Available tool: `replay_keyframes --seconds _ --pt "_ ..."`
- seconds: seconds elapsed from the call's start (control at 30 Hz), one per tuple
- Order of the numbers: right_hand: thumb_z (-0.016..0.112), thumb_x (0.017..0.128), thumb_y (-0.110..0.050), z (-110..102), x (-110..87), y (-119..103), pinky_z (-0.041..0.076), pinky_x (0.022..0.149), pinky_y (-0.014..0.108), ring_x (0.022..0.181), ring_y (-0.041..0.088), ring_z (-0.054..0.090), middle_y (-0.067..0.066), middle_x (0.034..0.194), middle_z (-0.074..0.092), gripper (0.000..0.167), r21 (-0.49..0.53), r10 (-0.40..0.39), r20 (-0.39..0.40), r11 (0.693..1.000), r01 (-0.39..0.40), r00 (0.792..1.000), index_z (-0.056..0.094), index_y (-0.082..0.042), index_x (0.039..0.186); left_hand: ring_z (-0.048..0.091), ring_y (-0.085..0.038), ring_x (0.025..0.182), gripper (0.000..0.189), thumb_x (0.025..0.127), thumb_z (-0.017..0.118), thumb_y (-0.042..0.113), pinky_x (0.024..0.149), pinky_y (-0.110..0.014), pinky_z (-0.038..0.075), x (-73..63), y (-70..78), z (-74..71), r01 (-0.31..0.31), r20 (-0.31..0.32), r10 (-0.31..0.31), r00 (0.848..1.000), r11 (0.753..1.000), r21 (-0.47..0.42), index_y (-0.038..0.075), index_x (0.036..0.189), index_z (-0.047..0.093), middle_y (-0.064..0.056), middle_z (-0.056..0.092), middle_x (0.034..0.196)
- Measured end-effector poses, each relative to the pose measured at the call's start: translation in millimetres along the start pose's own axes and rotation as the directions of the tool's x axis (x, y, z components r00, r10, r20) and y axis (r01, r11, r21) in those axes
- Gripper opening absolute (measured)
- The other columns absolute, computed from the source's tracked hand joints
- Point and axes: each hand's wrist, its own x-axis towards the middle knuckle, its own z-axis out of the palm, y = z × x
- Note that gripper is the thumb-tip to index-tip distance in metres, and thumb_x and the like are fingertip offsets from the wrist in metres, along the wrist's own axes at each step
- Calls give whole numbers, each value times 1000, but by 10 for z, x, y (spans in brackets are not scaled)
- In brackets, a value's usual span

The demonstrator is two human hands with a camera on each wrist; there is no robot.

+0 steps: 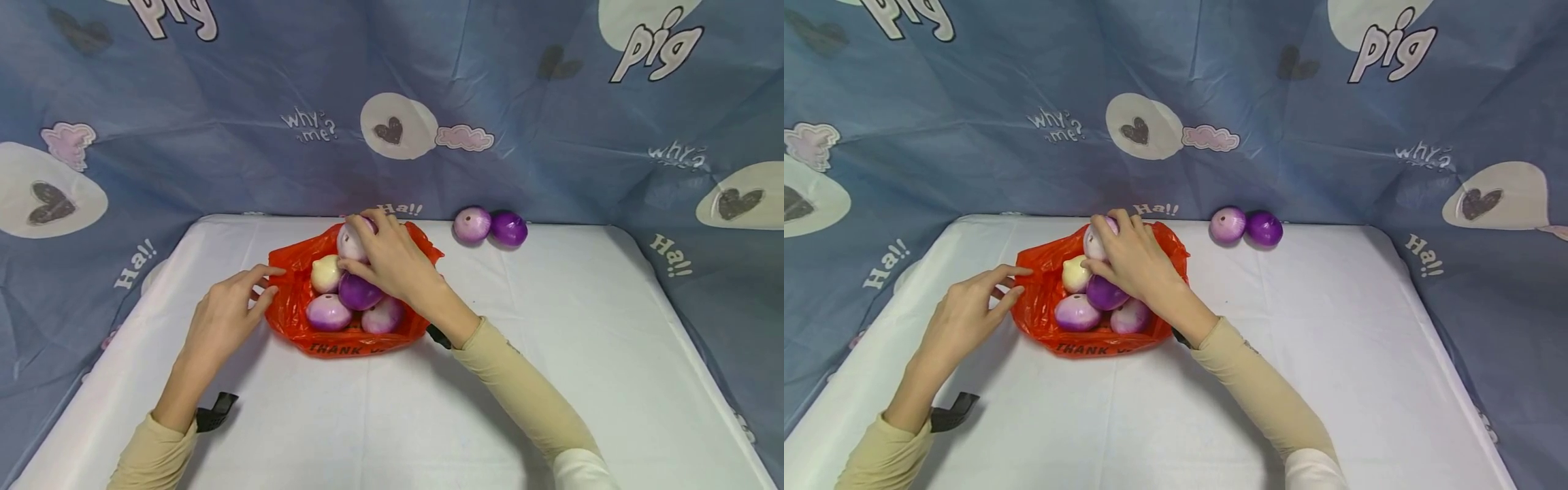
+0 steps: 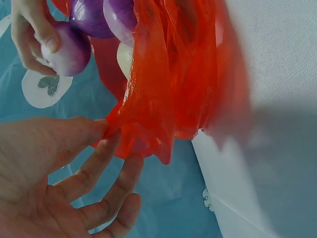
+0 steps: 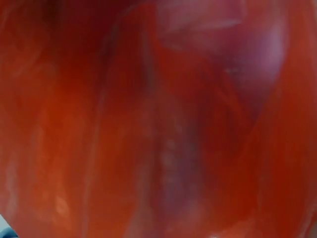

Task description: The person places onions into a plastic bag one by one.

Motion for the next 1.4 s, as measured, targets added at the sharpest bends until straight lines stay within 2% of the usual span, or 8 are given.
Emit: replay_keyframes --seconds 0.2,0.37,0.53,0.67,1.1,1.4 --pt "69 103 -53 65 -2 21 56 106 54 127 36 63 17 145 57 65 -21 34 32 999 -33 999 51 -13 152 76 -35 88 28 101 71 13 61 -48 60 -2 4 -1 -3 -3 3 1000 1000 2 16 130 72 -16 80 106" --pt "63 106 -54 78 -10 32 58 102 54 124 37 66 17 143 60 58 -85 40 75 996 -33 996 54 -12 146 76 -35 88 29 102 71 13 60 -45 59 -2 1 -10 1 0 -1 1000 1000 -1 17 130 72 -15 80 106" --pt "60 107 -55 86 -26 38 58 104 56 127 38 66 17 145 61 56 -118 53 145 992 -36 988 56 -12 142 75 -34 88 29 101 72 13 60 -46 59 -3 -2 -6 -1 -7 1 1000 1000 3 18 130 72 -14 80 106" --pt "60 107 -54 94 -39 40 56 106 58 130 38 65 17 146 61 56 -117 67 168 992 -48 983 56 -13 144 75 -34 88 28 102 72 13 59 -44 58 -2 -1 -2 0 -2 0 1000 1000 0 18 130 72 -14 80 105" --pt "62 107 -50 21 -93 34 55 107 57 130 38 65 14 146 61 51 -161 39 108 987 -21 993 57 -14 144 76 -34 88 29 101 72 14 59 -44 58 10 7 -13 0 -5 0 1000 1000 -4 18 130 72 -14 80 106" --pt "67 106 -44 -100 -136 83 53 108 56 133 38 61 14 149 60 46 -182 59 46 982 -50 997 60 -16 142 75 -32 86 29 100 73 12 58 -42 56 3 15 -13 -18 -27 18 999 1000 2 18 129 73 -13 80 103"
